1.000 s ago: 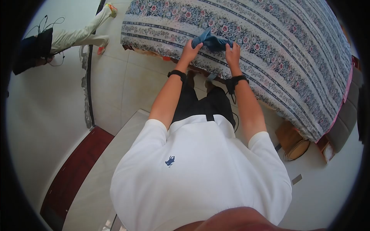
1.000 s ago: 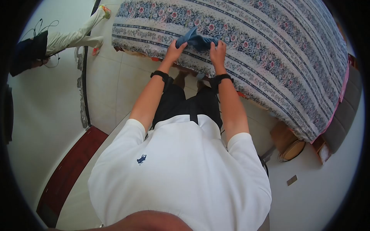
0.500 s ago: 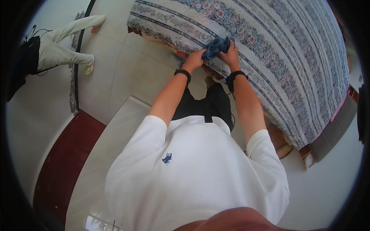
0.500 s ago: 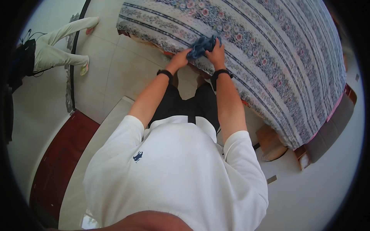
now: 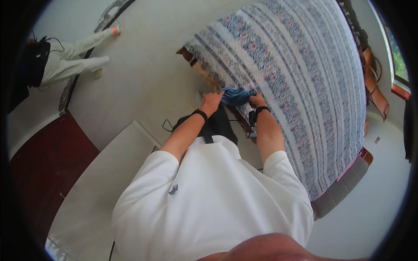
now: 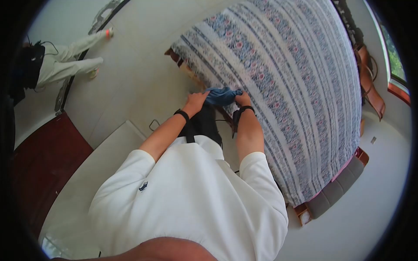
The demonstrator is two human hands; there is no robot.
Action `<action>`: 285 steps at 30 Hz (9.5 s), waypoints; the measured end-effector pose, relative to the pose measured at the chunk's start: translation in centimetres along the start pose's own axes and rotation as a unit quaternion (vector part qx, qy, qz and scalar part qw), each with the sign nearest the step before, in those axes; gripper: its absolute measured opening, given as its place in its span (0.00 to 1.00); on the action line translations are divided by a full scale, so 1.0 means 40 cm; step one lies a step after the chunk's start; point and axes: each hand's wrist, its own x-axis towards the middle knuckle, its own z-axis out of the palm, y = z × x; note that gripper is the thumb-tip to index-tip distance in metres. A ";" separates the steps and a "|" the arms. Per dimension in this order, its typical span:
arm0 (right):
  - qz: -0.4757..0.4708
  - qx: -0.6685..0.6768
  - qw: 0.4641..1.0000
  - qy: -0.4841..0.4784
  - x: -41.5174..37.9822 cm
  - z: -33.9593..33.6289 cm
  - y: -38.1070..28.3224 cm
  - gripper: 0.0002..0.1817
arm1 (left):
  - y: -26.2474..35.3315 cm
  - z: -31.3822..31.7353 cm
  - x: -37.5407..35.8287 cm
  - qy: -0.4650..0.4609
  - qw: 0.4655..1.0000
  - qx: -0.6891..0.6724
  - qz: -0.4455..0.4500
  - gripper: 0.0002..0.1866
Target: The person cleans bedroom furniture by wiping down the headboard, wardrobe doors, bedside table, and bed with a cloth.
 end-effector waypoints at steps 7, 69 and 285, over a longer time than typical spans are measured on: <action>-0.274 -0.274 0.895 0.220 0.078 -0.091 -0.493 0.23 | -0.178 -0.322 0.139 0.321 0.941 -0.104 -0.013 0.30; -0.148 0.368 0.723 0.565 0.395 -0.998 -1.337 0.16 | -0.054 -1.707 1.554 -0.234 0.849 -0.335 0.334 0.27; 0.574 0.627 0.316 0.420 1.310 -3.389 2.063 0.13 | 4.891 0.714 2.491 -0.699 0.681 0.160 0.151 0.18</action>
